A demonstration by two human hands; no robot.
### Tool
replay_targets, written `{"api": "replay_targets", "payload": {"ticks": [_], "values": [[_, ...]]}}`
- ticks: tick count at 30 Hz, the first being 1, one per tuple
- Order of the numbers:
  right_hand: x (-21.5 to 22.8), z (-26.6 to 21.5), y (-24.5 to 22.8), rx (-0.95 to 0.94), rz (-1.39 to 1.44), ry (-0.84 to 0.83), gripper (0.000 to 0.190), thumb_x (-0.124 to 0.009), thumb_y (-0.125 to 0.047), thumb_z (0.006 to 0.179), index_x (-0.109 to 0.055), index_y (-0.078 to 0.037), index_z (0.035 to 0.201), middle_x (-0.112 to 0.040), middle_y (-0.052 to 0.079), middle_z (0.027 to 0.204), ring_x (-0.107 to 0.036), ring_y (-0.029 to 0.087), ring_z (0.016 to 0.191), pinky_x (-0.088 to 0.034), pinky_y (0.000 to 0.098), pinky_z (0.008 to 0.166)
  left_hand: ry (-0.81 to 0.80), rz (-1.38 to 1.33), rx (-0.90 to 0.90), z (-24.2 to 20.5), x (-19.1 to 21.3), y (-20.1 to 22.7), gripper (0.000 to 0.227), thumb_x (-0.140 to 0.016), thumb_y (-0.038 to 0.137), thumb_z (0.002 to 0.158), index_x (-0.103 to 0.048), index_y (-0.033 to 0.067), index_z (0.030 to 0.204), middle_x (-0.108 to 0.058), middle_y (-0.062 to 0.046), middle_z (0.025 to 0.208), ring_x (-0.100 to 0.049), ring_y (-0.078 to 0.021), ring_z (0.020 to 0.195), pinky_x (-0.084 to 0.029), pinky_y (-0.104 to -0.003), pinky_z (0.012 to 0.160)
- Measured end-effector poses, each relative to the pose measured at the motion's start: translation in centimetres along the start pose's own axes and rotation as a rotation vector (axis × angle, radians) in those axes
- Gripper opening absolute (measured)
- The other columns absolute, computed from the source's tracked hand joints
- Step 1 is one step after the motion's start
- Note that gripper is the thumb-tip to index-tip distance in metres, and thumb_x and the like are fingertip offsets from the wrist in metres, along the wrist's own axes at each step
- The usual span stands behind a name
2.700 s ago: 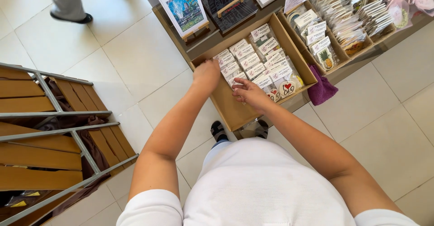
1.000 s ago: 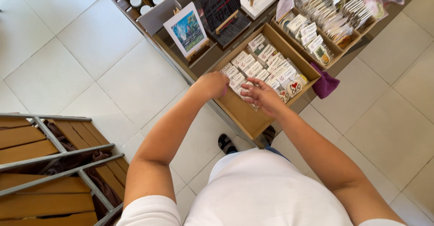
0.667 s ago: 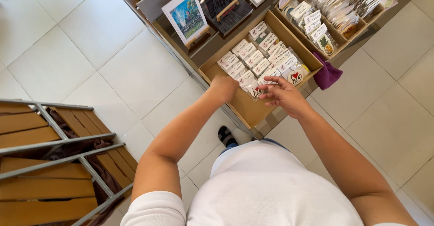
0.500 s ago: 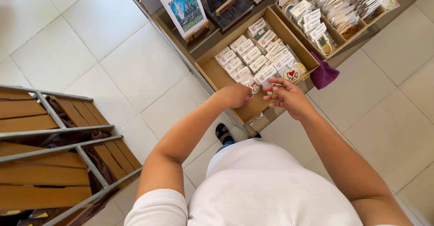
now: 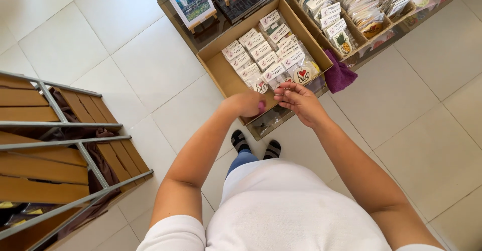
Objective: The person is organizing and arranging small packaged souvenirs and snacks within a display box on a retail shelf.
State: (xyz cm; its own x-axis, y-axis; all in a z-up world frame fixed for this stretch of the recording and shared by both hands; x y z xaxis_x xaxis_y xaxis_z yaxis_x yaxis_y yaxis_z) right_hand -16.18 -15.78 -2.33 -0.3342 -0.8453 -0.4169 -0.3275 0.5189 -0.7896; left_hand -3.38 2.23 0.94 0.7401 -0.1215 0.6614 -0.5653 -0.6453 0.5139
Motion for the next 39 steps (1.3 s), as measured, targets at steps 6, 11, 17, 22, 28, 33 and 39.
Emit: {"api": "replay_targets", "payload": {"ticks": [6, 11, 17, 22, 28, 33, 39], "values": [[1.1, 0.4, 0.6, 0.000, 0.018, -0.062, 0.027, -0.052, -0.010, 0.104, -0.059, -0.006, 0.130, -0.069, 0.009, 0.126, -0.067, 0.019, 0.113, -0.054, 0.0347, 0.097, -0.034, 0.021, 0.095, -1.8, 2.0, 0.7, 0.039, -0.062, 0.013, 0.078, -0.071, 0.0182, 0.116, -0.075, -0.012, 0.107, -0.072, -0.0296, 0.099, -0.057, -0.042, 0.084], [1.4, 0.3, 0.4, -0.004, 0.010, -0.103, 0.027, -0.053, -0.011, 0.104, -0.058, -0.006, 0.130, -0.068, 0.009, 0.127, -0.068, 0.018, 0.114, -0.054, 0.0349, 0.097, 0.064, 0.073, 0.143, -0.7, 0.0, -0.3, 0.037, -0.058, 0.014, 0.085, -0.073, 0.0185, 0.118, -0.075, -0.010, 0.110, -0.070, -0.0295, 0.102, -0.055, -0.042, 0.086], [1.6, -0.2, -0.4, 0.007, 0.066, -0.100, 0.030, -0.057, -0.013, 0.103, -0.056, -0.006, 0.132, -0.069, 0.011, 0.125, -0.069, 0.021, 0.109, -0.058, 0.0357, 0.092, 0.275, -0.280, -0.053, -2.4, 2.0, 1.8, 0.038, -0.068, 0.017, 0.087, -0.067, 0.0153, 0.125, -0.073, -0.008, 0.111, -0.069, -0.0241, 0.102, -0.055, -0.037, 0.088], [1.6, -0.7, -1.4, 0.048, 0.074, -0.073, 0.037, -0.061, -0.020, 0.101, -0.054, -0.008, 0.136, -0.067, 0.007, 0.126, -0.068, 0.020, 0.105, -0.058, 0.0350, 0.088, 0.489, -0.884, -0.140, -2.6, 0.8, 3.3, 0.035, -0.071, 0.016, 0.095, -0.066, 0.0106, 0.129, -0.070, -0.005, 0.112, -0.065, -0.0127, 0.102, -0.056, -0.028, 0.088], [0.1, -1.1, -2.6, -0.008, 0.121, -0.155, 0.038, -0.060, -0.030, 0.104, -0.056, -0.009, 0.135, -0.066, 0.006, 0.124, -0.068, 0.019, 0.105, -0.060, 0.0372, 0.090, 0.549, -1.327, -0.292, -1.2, -1.1, 3.7, 0.034, -0.074, 0.007, 0.091, -0.058, 0.0063, 0.122, -0.065, -0.003, 0.108, -0.062, -0.0103, 0.099, -0.054, -0.026, 0.087], [-0.7, -0.6, -2.9, 0.022, 0.169, -0.192, 0.035, -0.059, -0.027, 0.104, -0.057, -0.008, 0.133, -0.068, 0.009, 0.122, -0.071, 0.022, 0.106, -0.061, 0.0412, 0.092, 0.601, -1.186, -0.392, 0.0, -1.5, 1.6, 0.027, -0.077, 0.003, 0.093, -0.056, 0.0051, 0.110, -0.059, -0.001, 0.104, -0.055, -0.0099, 0.096, -0.051, -0.026, 0.084], [-2.5, 0.5, -3.5, 0.114, 0.103, -0.086, 0.031, -0.060, -0.025, 0.103, -0.057, -0.009, 0.130, -0.068, 0.005, 0.120, -0.070, 0.019, 0.105, -0.062, 0.0408, 0.091, 0.619, -0.900, -0.194, -2.2, 1.9, 2.1, 0.036, -0.074, 0.013, 0.091, -0.058, 0.0069, 0.123, -0.063, -0.006, 0.105, -0.058, -0.0144, 0.095, -0.052, -0.029, 0.082]]}}
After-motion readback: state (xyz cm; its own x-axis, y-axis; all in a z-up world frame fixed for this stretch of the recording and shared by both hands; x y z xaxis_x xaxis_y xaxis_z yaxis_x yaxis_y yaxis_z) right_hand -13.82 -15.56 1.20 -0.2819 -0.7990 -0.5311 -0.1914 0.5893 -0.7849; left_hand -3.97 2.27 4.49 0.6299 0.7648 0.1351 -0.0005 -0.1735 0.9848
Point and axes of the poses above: each hand's wrist, its own z-axis towards the middle knuckle, its own x-axis out of the back of the hand, y = z × x, the point moved 1 cm from there along z, towards the middle knuckle
